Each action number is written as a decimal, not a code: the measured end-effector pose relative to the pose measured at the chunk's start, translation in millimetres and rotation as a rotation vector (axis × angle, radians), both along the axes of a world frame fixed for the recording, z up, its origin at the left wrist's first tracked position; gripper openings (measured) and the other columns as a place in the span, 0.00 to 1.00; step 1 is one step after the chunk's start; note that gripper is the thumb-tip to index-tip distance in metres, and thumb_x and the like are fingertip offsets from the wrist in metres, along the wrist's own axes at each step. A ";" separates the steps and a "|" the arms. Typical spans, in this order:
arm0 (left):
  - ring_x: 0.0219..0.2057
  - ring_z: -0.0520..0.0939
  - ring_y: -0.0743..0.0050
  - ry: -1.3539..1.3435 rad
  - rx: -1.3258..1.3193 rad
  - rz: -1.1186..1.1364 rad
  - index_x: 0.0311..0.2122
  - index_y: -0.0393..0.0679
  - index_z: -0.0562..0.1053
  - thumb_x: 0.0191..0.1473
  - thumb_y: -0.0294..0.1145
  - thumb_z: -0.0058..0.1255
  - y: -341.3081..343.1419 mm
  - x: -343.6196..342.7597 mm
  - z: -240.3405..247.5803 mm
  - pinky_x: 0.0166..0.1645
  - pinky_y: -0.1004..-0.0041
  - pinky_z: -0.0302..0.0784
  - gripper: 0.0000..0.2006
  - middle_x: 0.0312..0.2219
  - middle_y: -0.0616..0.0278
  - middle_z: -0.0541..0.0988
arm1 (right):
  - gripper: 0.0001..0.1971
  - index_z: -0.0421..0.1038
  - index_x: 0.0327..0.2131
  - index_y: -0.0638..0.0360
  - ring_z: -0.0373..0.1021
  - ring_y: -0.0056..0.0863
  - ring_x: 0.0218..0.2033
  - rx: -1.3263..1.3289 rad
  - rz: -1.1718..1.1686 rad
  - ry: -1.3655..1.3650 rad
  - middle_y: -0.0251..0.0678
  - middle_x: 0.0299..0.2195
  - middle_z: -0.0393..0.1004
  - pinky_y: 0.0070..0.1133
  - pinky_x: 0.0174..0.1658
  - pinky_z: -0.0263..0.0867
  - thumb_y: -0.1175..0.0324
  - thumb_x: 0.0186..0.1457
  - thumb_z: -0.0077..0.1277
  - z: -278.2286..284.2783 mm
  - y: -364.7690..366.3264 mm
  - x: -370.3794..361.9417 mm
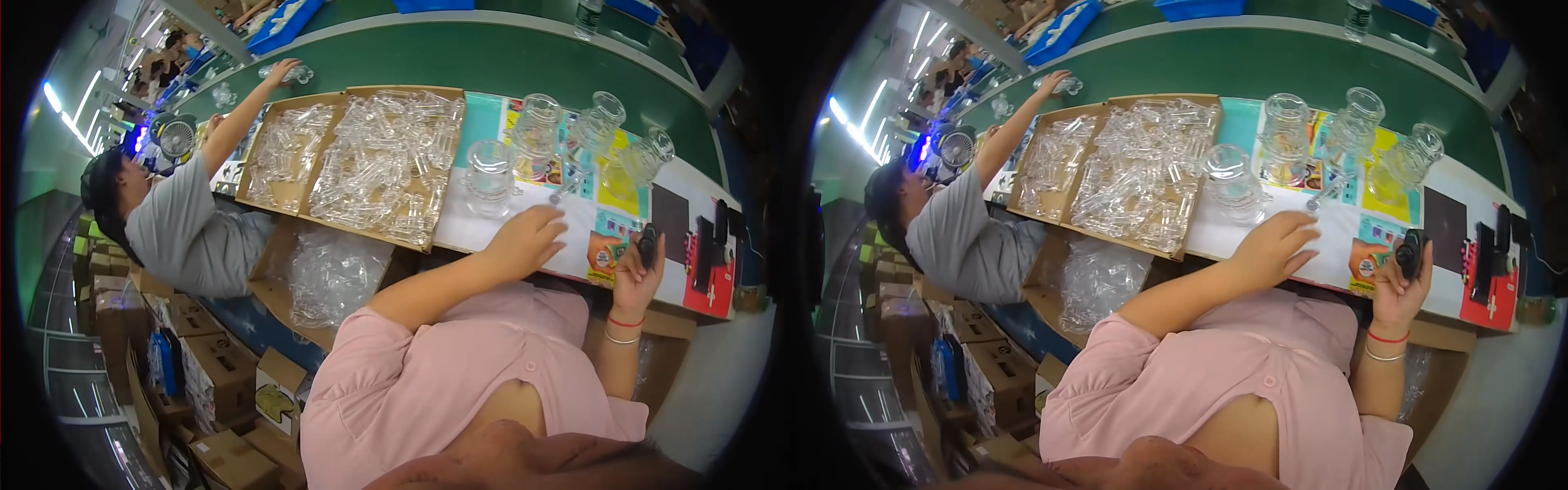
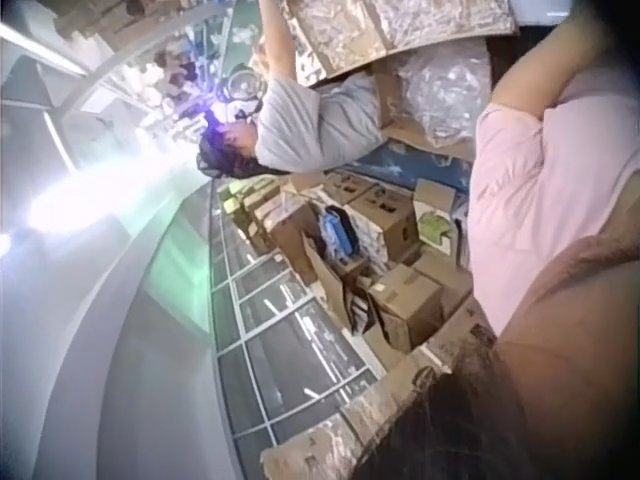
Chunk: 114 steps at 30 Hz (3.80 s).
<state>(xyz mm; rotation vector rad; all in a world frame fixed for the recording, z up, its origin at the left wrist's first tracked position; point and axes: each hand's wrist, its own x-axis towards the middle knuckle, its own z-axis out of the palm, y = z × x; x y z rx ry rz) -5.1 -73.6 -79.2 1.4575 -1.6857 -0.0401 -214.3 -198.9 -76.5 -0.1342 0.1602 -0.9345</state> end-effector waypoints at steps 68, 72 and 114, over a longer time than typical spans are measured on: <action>0.40 0.75 0.61 1.028 0.016 -0.363 0.38 0.37 0.59 0.45 0.12 0.46 45.8 -9.9 52.9 0.46 0.70 0.73 0.15 0.45 0.39 0.66 | 0.14 0.66 0.32 0.58 0.66 0.16 0.21 -0.222 -0.393 0.522 0.31 0.23 0.69 0.12 0.21 0.63 0.57 0.55 0.41 101.1 61.8 41.9; 0.44 0.73 0.60 1.137 -0.066 -0.411 0.38 0.37 0.60 0.44 0.12 0.48 46.2 -13.5 52.5 0.47 0.70 0.73 0.16 0.45 0.38 0.66 | 0.17 0.61 0.35 0.65 0.67 0.26 0.28 -0.711 -0.523 0.562 0.39 0.28 0.65 0.20 0.31 0.68 0.58 0.52 0.43 104.1 74.7 40.3; 0.42 0.75 0.62 0.700 -0.202 -0.232 0.38 0.37 0.69 0.37 0.11 0.54 62.0 -6.5 53.7 0.43 0.73 0.72 0.19 0.41 0.46 0.73 | 0.16 0.65 0.34 0.67 0.66 0.29 0.26 -1.366 -0.555 0.875 0.40 0.26 0.71 0.21 0.32 0.62 0.63 0.48 0.52 119.7 90.4 20.2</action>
